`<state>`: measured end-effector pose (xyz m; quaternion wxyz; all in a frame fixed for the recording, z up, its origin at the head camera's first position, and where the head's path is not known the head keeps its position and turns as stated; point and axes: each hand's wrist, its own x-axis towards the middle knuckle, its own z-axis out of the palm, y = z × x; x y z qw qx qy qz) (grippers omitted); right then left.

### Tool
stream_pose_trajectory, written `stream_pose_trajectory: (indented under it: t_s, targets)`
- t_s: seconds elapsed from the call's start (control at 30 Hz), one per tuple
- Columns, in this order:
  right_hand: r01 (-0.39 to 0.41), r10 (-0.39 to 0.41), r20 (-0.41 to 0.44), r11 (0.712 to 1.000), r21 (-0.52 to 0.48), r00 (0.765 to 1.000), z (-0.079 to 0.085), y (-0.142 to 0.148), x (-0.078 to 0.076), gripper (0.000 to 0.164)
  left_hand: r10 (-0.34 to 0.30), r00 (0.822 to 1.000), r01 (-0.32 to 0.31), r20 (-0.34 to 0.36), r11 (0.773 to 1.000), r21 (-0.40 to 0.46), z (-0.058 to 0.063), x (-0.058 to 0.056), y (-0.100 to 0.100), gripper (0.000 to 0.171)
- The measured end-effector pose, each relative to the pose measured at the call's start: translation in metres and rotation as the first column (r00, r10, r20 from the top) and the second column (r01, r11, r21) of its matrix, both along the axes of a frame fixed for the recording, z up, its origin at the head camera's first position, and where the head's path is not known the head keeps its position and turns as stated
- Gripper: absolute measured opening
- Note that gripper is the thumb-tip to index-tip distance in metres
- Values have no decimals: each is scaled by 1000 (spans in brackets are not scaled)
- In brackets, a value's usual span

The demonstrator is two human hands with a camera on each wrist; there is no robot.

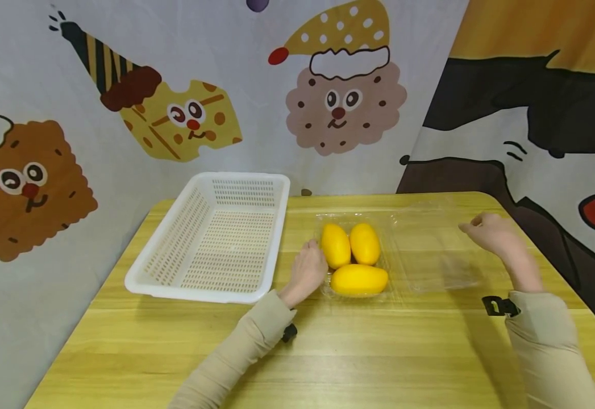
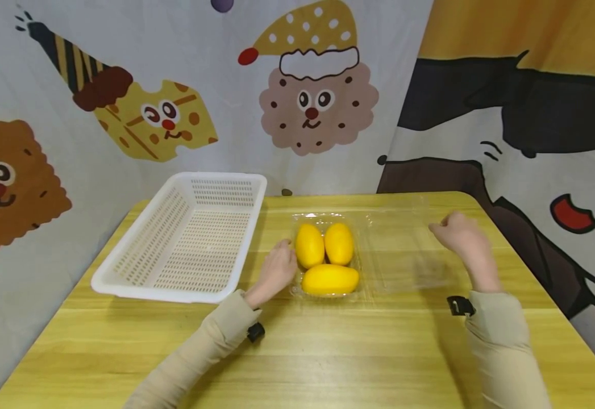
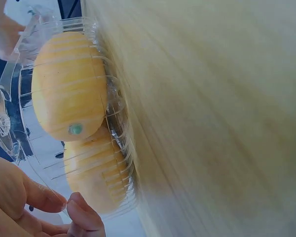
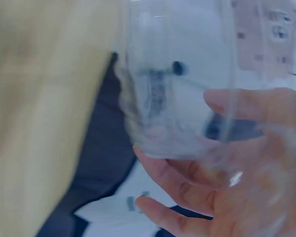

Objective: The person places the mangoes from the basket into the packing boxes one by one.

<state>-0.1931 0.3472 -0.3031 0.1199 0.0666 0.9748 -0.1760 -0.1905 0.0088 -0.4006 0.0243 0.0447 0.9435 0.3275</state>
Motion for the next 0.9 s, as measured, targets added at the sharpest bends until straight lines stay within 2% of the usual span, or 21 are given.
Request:
stream_pose_trajectory:
  t_s: [0.13, 0.3, 0.37, 0.47, 0.57, 0.7, 0.77, 0.9]
  targets:
    - [5, -5, -71, 1000, -8, 997, 19, -13, 6, 76, 2, 1000, -2, 10, 1000, 22, 1, 0, 0, 38]
    - [-92, 77, -135, 990, -105, 988, 35, -36, 9, 80, 11, 1000, -12, 20, 999, 47, 0, 0, -1, 40]
    - [-150, 121, -169, 975, -165, 978, 38, -47, 10, 76, 10, 1000, -12, 28, 998, 59, 1, 1, -1, 41]
    - [-242, 187, -225, 937, -253, 956, 37, -63, 14, 66, 6, 999, -9, 43, 997, 79, 2, 2, -2, 40]
    - [-340, 251, -289, 885, -319, 924, 29, -79, 17, 57, -2, 998, -5, 70, 995, 102, 3, 4, -3, 37]
    - [-435, 314, -350, 828, -355, 882, 7, -98, 15, 51, -17, 994, 1, 110, 990, 143, 4, 7, -5, 33]
    - [-452, 328, -364, 825, -339, 872, -6, -105, 12, 51, -24, 992, 2, 127, 986, 167, 5, 8, -6, 34]
    - [-455, 350, -362, 851, -262, 864, -30, -113, 5, 53, -34, 987, -1, 157, 976, 220, 6, 11, -10, 40]
